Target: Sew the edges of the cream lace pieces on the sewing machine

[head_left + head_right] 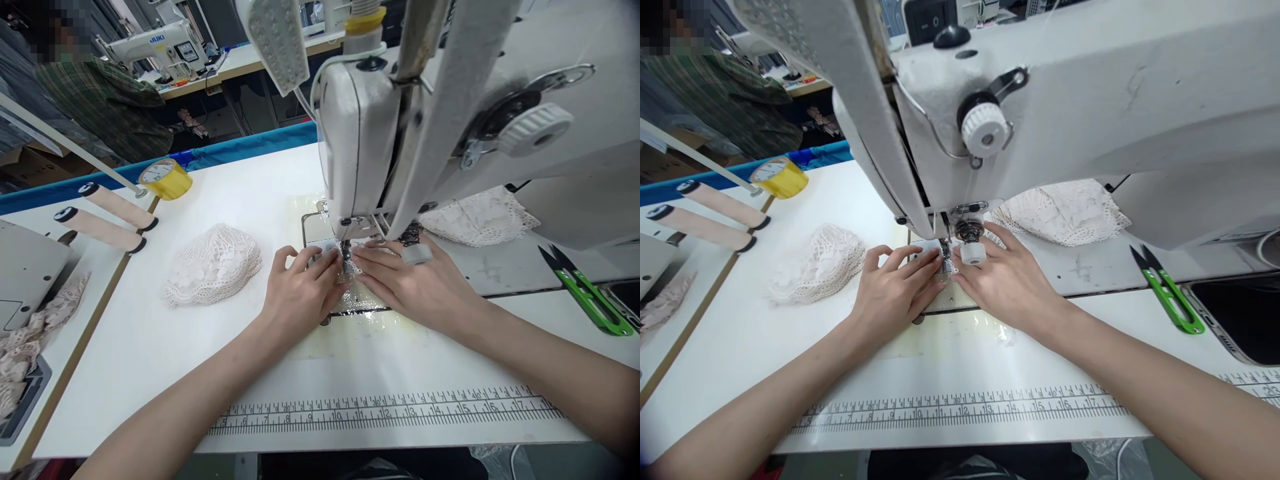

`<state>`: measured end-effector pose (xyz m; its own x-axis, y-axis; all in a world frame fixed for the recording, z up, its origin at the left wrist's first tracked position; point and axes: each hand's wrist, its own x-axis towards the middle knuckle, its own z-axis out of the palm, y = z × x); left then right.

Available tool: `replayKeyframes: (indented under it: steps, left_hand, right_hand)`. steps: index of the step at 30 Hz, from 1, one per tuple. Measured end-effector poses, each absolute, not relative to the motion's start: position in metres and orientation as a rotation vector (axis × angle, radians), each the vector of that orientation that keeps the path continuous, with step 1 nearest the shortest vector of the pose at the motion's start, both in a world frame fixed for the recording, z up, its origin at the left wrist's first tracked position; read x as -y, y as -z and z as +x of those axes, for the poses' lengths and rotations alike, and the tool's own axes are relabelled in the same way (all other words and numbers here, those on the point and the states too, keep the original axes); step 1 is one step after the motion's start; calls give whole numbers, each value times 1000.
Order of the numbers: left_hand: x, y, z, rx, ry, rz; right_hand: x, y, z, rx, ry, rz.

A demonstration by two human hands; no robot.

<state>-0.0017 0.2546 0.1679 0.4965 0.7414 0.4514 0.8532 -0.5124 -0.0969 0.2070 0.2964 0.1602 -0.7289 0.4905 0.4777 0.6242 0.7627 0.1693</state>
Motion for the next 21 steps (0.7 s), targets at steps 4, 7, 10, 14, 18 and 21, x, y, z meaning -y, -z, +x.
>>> replayKeyframes:
  steps: [4, 7, 10, 14, 18, 21]
  left_hand:
    - [-254, -168, -3, 1338, 508, -2424]
    - [-250, -168, 0, 1295, 555, -2407]
    - [-245, -168, 6, 1251, 573, -2514]
    - [-244, -174, 2, 1193, 510, -2605]
    - [-246, -182, -11, 1216, 573, -2249]
    - [-240, -183, -9, 1251, 584, -2333]
  right_hand:
    - [-297, -161, 208, 2531, 410, -829]
    - [-299, -164, 209, 2517, 381, -822]
    - [-304, -169, 210, 2561, 411, -879]
    - [-310, -176, 214, 2639, 493, -892]
    - [-310, -179, 220, 2598, 550, -939]
    - [-308, -177, 222, 2598, 570, -894]
